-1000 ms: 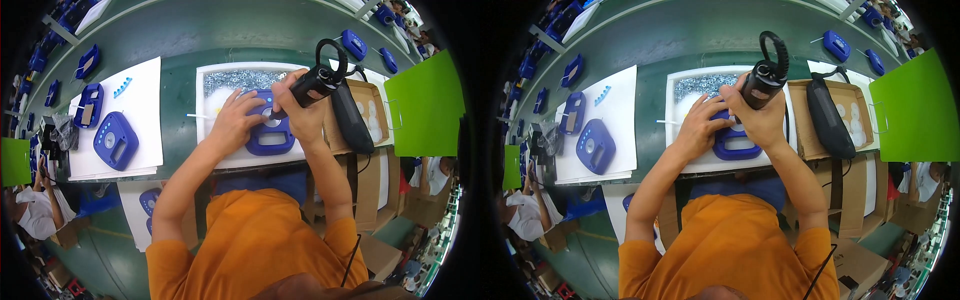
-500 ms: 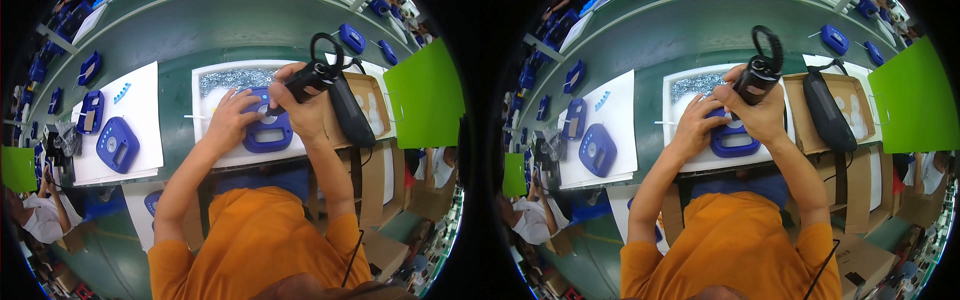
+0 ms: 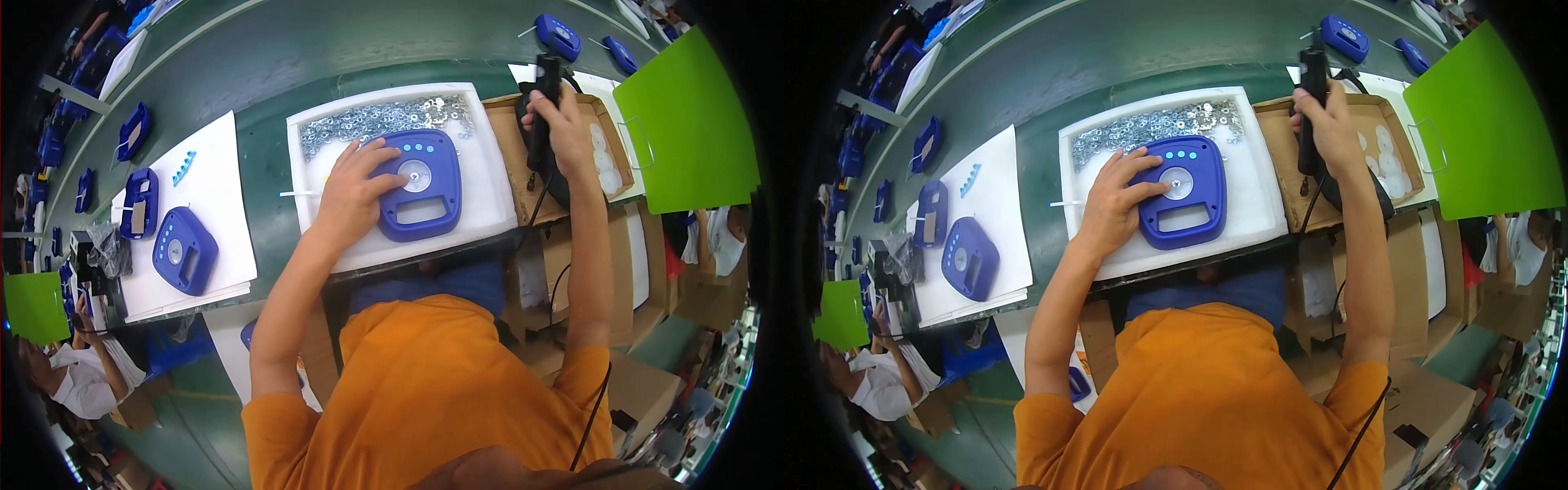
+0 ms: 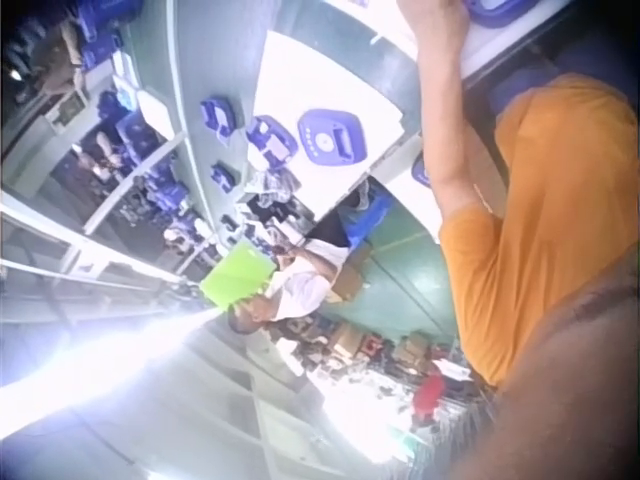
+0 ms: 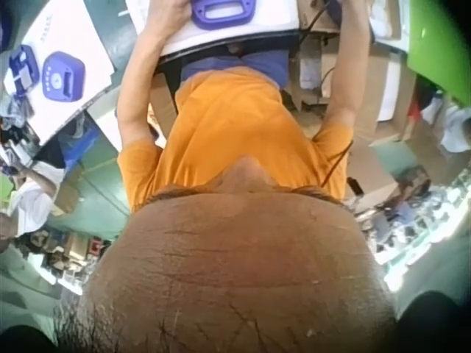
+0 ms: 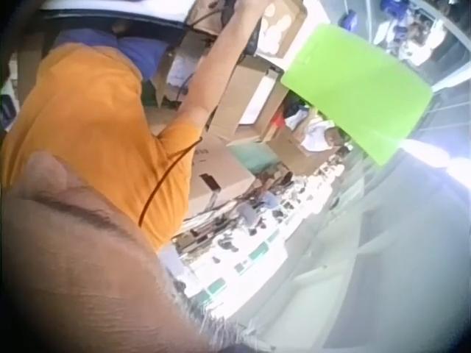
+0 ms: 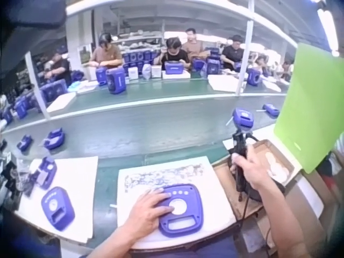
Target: The person assembles blue plastic device components by hand, securing internal components and small plastic parts into a blue plastic device housing with screws using an electric screwdriver.
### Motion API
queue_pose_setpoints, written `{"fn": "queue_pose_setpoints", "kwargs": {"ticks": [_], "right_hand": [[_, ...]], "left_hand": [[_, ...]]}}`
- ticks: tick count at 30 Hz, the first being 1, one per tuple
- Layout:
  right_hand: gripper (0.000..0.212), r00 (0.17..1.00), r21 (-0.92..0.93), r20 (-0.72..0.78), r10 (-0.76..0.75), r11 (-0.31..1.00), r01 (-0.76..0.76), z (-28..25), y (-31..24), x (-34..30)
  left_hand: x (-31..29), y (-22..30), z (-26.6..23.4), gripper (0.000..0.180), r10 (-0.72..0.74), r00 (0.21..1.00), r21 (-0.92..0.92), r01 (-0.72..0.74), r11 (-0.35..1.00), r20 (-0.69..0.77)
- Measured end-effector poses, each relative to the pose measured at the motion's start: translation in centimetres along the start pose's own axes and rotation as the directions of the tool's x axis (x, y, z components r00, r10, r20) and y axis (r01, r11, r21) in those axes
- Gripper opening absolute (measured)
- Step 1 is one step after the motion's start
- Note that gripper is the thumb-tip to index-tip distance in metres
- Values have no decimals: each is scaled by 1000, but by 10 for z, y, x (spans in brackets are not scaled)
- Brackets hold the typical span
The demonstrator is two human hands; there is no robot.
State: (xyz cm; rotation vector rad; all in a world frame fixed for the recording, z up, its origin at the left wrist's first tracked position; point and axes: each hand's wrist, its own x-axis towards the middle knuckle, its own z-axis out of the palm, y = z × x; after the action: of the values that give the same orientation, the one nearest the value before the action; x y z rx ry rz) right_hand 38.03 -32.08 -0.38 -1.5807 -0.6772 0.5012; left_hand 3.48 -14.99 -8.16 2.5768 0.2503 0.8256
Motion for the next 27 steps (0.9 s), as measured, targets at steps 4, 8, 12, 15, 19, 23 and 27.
{"fn": "queue_pose_setpoints", "kwargs": {"ticks": [4, 8, 12, 15, 19, 23, 27], "right_hand": [[58, 984, -391, 156, 83, 920, -15, -4, 30, 13], [60, 982, -746, 183, -51, 644, 173, 16, 27, 6], [46, 965, -919, 258, 45, 320, 231, 42, 9, -12], [41, 962, -921, 211, -172, 295, 254, 72, -13, -42], [33, 854, -635, 246, -457, 590, 499, 98, 20, -47], [23, 800, -529, 113, -589, 646, 550, 122, 52, -40], [17, 763, -527, 76, -642, 624, 577, 120, 61, -41]], "left_hand": [[-1, 2, -1, 37, -6, 1000, 2, 6, 1000, -8], [-2, 2, 1, 38, -16, 1000, -6, 16, 1000, -14], [-1, 2, 0, 39, -24, 1000, -9, 24, 1000, -8], [-4, 1, -3, 39, -32, 999, 1, 32, 999, -3], [0, 5, -6, 36, -39, 999, -7, 39, 999, 12], [5, 22, -28, 24, -42, 987, -35, 48, 998, 155], [-7, 50, -42, 21, 14, 948, -6, -13, 1000, 318]]}}
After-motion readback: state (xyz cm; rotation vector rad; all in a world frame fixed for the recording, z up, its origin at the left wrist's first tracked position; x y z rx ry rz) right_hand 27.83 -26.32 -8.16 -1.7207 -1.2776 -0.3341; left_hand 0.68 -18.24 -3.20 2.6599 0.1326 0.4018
